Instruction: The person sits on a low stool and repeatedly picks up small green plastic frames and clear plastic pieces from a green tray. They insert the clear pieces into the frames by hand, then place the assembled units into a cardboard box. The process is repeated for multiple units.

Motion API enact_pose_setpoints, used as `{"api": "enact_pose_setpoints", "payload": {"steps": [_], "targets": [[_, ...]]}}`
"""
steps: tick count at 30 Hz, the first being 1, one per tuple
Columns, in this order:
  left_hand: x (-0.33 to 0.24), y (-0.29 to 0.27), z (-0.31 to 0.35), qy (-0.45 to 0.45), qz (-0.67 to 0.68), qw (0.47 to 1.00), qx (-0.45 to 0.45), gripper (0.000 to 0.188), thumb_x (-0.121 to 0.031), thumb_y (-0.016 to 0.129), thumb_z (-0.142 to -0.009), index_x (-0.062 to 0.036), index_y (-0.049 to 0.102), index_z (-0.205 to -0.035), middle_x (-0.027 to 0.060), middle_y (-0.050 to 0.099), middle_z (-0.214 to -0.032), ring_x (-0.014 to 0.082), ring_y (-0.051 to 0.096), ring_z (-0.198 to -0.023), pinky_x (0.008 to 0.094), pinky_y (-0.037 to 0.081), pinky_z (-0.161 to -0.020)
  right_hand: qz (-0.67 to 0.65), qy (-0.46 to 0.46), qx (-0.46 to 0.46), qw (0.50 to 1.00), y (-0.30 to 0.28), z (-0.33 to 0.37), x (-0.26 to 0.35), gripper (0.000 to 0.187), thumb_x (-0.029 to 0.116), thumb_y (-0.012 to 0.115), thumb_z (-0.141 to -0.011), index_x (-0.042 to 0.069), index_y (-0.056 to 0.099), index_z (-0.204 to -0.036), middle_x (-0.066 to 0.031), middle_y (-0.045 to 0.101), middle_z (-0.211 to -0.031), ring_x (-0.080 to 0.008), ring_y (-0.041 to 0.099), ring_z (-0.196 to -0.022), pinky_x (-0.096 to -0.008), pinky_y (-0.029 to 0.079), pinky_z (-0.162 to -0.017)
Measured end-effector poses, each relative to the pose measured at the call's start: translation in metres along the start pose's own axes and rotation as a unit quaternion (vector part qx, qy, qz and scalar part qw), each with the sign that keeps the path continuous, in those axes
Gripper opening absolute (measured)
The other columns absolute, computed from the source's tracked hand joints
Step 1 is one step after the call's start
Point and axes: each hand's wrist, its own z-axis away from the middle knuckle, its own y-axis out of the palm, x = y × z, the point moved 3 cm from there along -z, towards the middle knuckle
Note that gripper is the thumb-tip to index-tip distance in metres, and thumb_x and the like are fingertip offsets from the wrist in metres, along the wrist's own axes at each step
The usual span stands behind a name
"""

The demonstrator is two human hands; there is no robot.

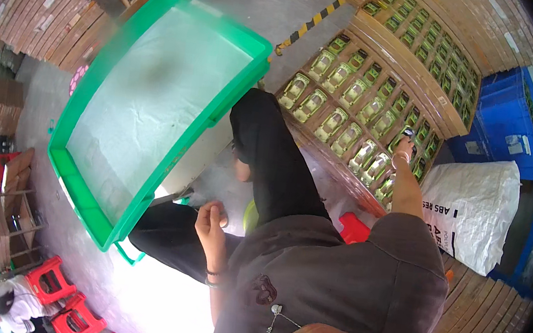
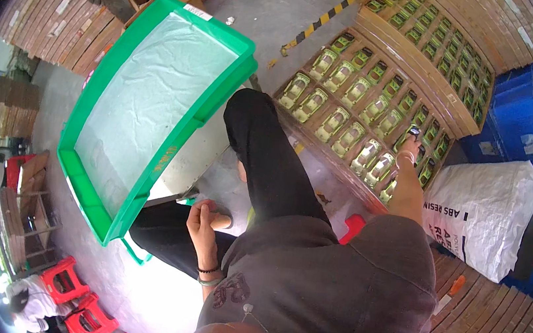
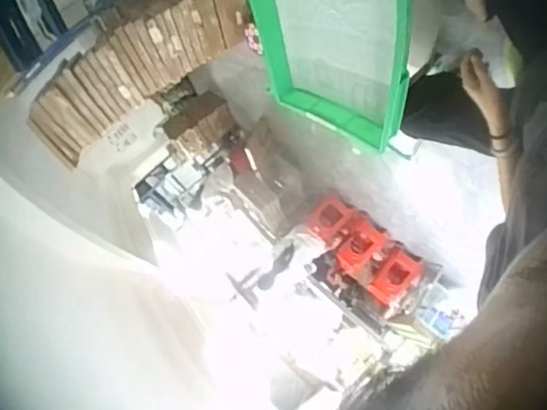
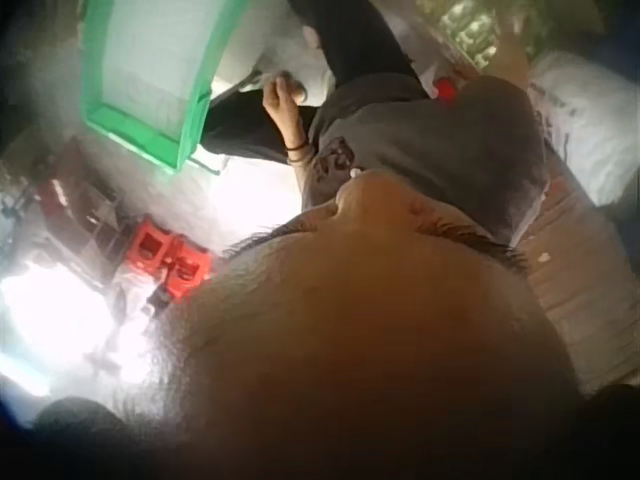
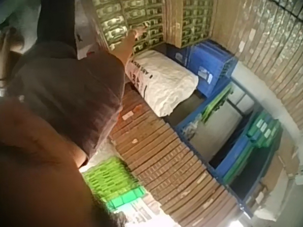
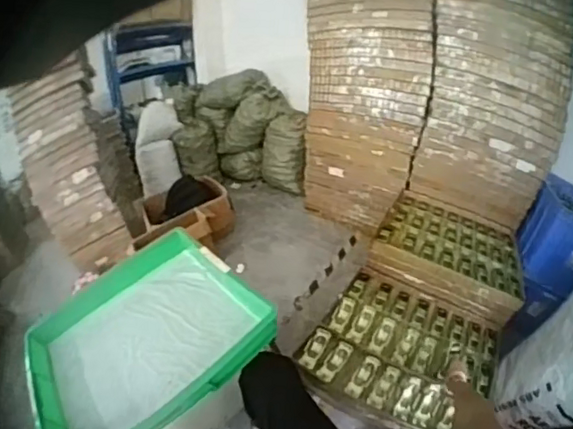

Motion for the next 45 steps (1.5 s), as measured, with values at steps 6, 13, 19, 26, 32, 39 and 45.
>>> {"api": "enact_pose_setpoints", "payload": {"steps": [6, 13, 19, 26, 32, 39, 45], "targets": [[-0.002, -0.023, 0.013, 0.035, -0.053, 0.997, -0.036, 0.019, -0.009, 0.056, -0.089, 0.0039, 0.060, -0.103, 0.0111, 0.064, -0.099, 0.0181, 0.060, -0.090, 0.0290, 0.048, -0.077, -0.342, -0.255, -0.150, 0.892, -0.099, 0.032, 0.057, 0.039, 0.004, 0.059, -0.083, -0.003, 0.049, -0.120, -0.0187, 0.057, -0.117, -0.0292, 0.057, -0.106, -0.0354, 0.045, -0.092], [-0.123, 0.008, 0.024, 0.386, -0.292, 0.875, 0.014, 0.065, -0.001, 0.065, -0.072, 0.0021, 0.039, -0.132, 0.0196, 0.045, -0.132, 0.0398, 0.037, -0.128, 0.0498, 0.034, -0.102, -0.226, -0.575, 0.385, 0.686, -0.257, 0.275, 0.247, 0.042, -0.004, 0.054, -0.074, 0.001, 0.052, -0.115, -0.0033, 0.057, -0.098, -0.0107, 0.057, -0.081, -0.0256, 0.048, -0.071], [-0.120, -0.011, 0.035, 0.348, -0.388, 0.853, 0.038, 0.078, -0.002, 0.065, -0.068, 0.0004, 0.032, -0.139, 0.0207, 0.052, -0.124, 0.0387, 0.050, -0.116, 0.0470, 0.043, -0.093, 0.088, -0.744, 0.574, 0.331, -0.266, 0.458, 0.322, 0.036, 0.016, 0.065, -0.077, -0.003, 0.054, -0.106, -0.0163, 0.064, -0.076, -0.0220, 0.066, -0.068, -0.0332, 0.051, -0.063], [-0.060, -0.082, 0.050, 0.035, -0.075, 0.992, -0.100, 0.022, 0.000, 0.048, -0.090, 0.0010, 0.057, -0.109, 0.0141, 0.065, -0.094, 0.0179, 0.062, -0.074, 0.0272, 0.048, -0.068, -0.018, -0.784, 0.560, 0.266, -0.227, 0.584, 0.486, 0.027, 0.019, 0.062, -0.086, 0.002, 0.058, -0.106, -0.0082, 0.066, -0.080, -0.0123, 0.061, -0.059, -0.0281, 0.050, -0.057], [-0.042, -0.087, 0.056, 0.010, 0.067, 0.989, -0.129, 0.015, -0.006, 0.044, -0.095, 0.0014, 0.056, -0.100, 0.0050, 0.062, -0.091, 0.0113, 0.058, -0.087, 0.0262, 0.046, -0.078, -0.019, -0.857, 0.078, 0.508, -0.153, 0.660, 0.608, 0.042, 0.022, 0.066, -0.080, 0.006, 0.054, -0.117, -0.0179, 0.053, -0.118, -0.0326, 0.054, -0.106, -0.0430, 0.045, -0.091], [-0.008, -0.095, 0.054, -0.005, 0.162, 0.975, -0.154, 0.023, -0.014, 0.051, -0.088, 0.0002, 0.056, -0.106, 0.0096, 0.063, -0.094, 0.0152, 0.061, -0.083, 0.0283, 0.049, -0.071, -0.131, -0.890, 0.098, 0.426, -0.161, 0.636, 0.616, 0.036, 0.023, 0.062, -0.081, 0.001, 0.057, -0.109, -0.0175, 0.061, -0.103, -0.0312, 0.060, -0.094, -0.0413, 0.049, -0.081], [-0.013, -0.088, 0.044, -0.027, 0.292, 0.947, -0.130, 0.024, -0.006, 0.047, -0.086, 0.0024, 0.052, -0.107, 0.0146, 0.063, -0.098, 0.0202, 0.064, -0.080, 0.0293, 0.052, -0.069, -0.345, -0.647, 0.597, 0.326, -0.267, 0.582, 0.507, 0.030, 0.021, 0.042, -0.096, -0.004, 0.059, -0.101, -0.0090, 0.062, -0.088, -0.0104, 0.053, -0.061, -0.0236, 0.043, -0.051]]}}
